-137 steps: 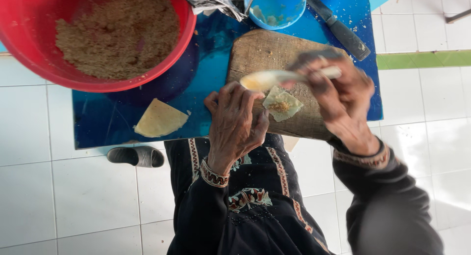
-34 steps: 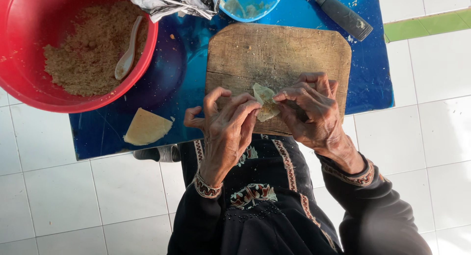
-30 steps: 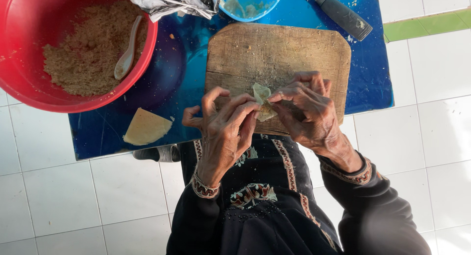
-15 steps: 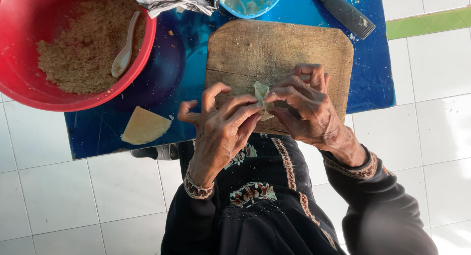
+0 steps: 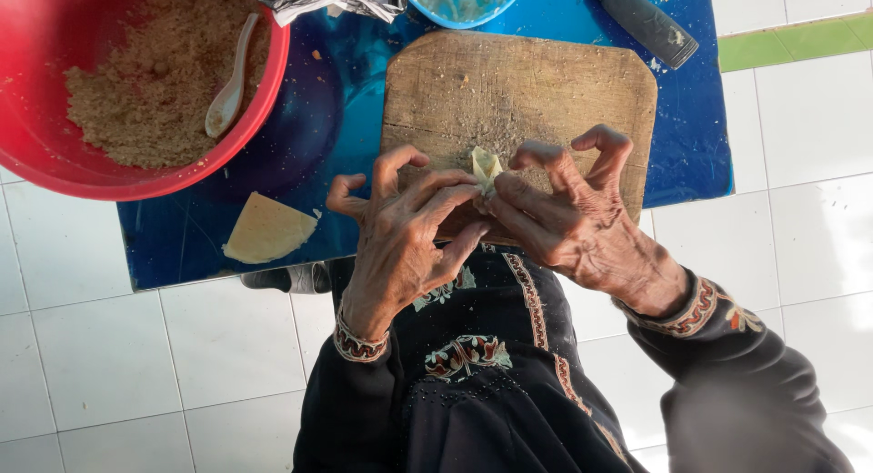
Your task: The person folds triangular pastry wrappers on a wooden board, spooning savory filling from a red bowl onto each wrapper, pressing the edges together to seal, and placing the folded pastries into a blue bowl. They repeat this cycle, occasionally repositioning the board and gathering filling.
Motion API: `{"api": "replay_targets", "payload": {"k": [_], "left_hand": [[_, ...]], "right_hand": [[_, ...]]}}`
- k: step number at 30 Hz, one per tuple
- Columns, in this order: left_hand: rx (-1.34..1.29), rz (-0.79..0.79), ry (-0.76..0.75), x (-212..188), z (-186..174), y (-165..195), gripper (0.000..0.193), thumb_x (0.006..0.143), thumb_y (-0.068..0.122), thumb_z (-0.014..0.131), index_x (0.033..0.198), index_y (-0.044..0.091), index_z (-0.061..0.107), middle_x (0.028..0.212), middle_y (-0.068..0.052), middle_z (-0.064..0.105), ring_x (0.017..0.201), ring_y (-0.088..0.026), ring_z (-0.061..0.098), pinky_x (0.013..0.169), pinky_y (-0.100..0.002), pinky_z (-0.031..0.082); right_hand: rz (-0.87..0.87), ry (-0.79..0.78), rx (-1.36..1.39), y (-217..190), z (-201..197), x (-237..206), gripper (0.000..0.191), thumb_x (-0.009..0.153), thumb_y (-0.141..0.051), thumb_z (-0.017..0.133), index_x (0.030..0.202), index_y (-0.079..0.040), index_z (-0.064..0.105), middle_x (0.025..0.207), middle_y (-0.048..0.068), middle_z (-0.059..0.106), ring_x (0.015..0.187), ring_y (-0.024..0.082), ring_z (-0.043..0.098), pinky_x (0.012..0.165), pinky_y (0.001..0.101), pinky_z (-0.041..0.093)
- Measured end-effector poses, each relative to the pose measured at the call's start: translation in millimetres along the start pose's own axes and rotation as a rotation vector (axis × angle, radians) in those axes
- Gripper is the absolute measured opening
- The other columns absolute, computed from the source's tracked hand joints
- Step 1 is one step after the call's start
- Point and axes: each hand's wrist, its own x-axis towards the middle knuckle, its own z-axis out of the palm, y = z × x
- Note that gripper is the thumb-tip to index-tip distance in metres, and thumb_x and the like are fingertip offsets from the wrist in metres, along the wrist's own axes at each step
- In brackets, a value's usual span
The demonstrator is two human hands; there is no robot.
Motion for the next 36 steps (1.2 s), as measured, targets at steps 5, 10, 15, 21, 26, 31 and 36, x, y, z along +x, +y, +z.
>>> {"api": "replay_targets", "payload": {"k": [5, 10, 15, 21, 26, 31, 36], "left_hand": [[0.010, -0.005, 0.038, 4, 1, 3, 0.029, 0.085, 0.024, 0.084, 0.113, 0.020, 0.075, 0.115, 0.010, 0.069, 0.123, -0.022, 0.051, 0.103, -0.052, 0.023], [0.064, -0.023, 0.093, 7, 3, 9, 0.021, 0.090, 0.018, 0.082, 0.108, 0.020, 0.073, 0.109, 0.008, 0.071, 0.118, -0.019, 0.054, 0.101, -0.050, 0.024], [0.044, -0.040, 0.084, 9, 0, 10, 0.022, 0.090, 0.016, 0.081, 0.110, 0.019, 0.073, 0.110, 0.008, 0.071, 0.116, -0.019, 0.054, 0.099, -0.050, 0.024], [0.035, -0.058, 0.078, 12, 2, 11, 0.021, 0.093, 0.013, 0.081, 0.111, 0.019, 0.072, 0.105, 0.010, 0.070, 0.114, -0.018, 0.054, 0.099, -0.050, 0.024], [0.026, -0.020, 0.062, 14, 5, 7, 0.023, 0.091, 0.012, 0.080, 0.112, 0.018, 0.071, 0.109, 0.007, 0.067, 0.117, -0.022, 0.052, 0.099, -0.050, 0.026], [0.047, -0.010, 0.046, 13, 6, 4, 0.020, 0.091, 0.021, 0.082, 0.108, 0.019, 0.072, 0.105, 0.006, 0.064, 0.114, -0.024, 0.051, 0.094, -0.052, 0.025], [0.091, -0.020, 0.048, 12, 6, 4, 0.021, 0.092, 0.018, 0.078, 0.112, 0.019, 0.071, 0.108, 0.005, 0.065, 0.115, -0.024, 0.052, 0.096, -0.051, 0.026]], "right_hand": [[0.080, 0.035, 0.101, 4, 9, 4, 0.033, 0.087, -0.030, 0.085, 0.109, -0.007, 0.074, 0.107, 0.002, 0.071, 0.122, 0.025, 0.055, 0.094, 0.0547, 0.030], [0.158, 0.002, 0.212, 9, 11, 1, 0.030, 0.087, -0.013, 0.080, 0.115, -0.003, 0.072, 0.106, 0.002, 0.073, 0.126, 0.028, 0.055, 0.098, 0.0524, 0.029], [0.139, 0.037, 0.279, 11, 11, 2, 0.028, 0.086, -0.014, 0.082, 0.111, -0.006, 0.072, 0.104, 0.003, 0.072, 0.128, 0.032, 0.051, 0.100, 0.0514, 0.028], [0.220, -0.023, 0.299, 18, 17, 8, 0.023, 0.084, -0.021, 0.086, 0.102, -0.011, 0.073, 0.093, -0.001, 0.070, 0.122, 0.028, 0.052, 0.098, 0.0516, 0.027], [0.244, -0.028, 0.289, 24, 21, 11, 0.019, 0.084, -0.019, 0.085, 0.098, -0.014, 0.073, 0.097, -0.002, 0.071, 0.119, 0.029, 0.050, 0.096, 0.0507, 0.027], [0.202, 0.002, 0.202, 18, 19, 7, 0.025, 0.087, -0.017, 0.085, 0.109, -0.011, 0.076, 0.108, -0.001, 0.072, 0.122, 0.026, 0.050, 0.102, 0.0514, 0.027], [0.159, 0.051, 0.070, 11, 16, -2, 0.033, 0.084, -0.030, 0.087, 0.109, -0.012, 0.076, 0.106, 0.000, 0.071, 0.123, 0.029, 0.048, 0.099, 0.0541, 0.026]]}}
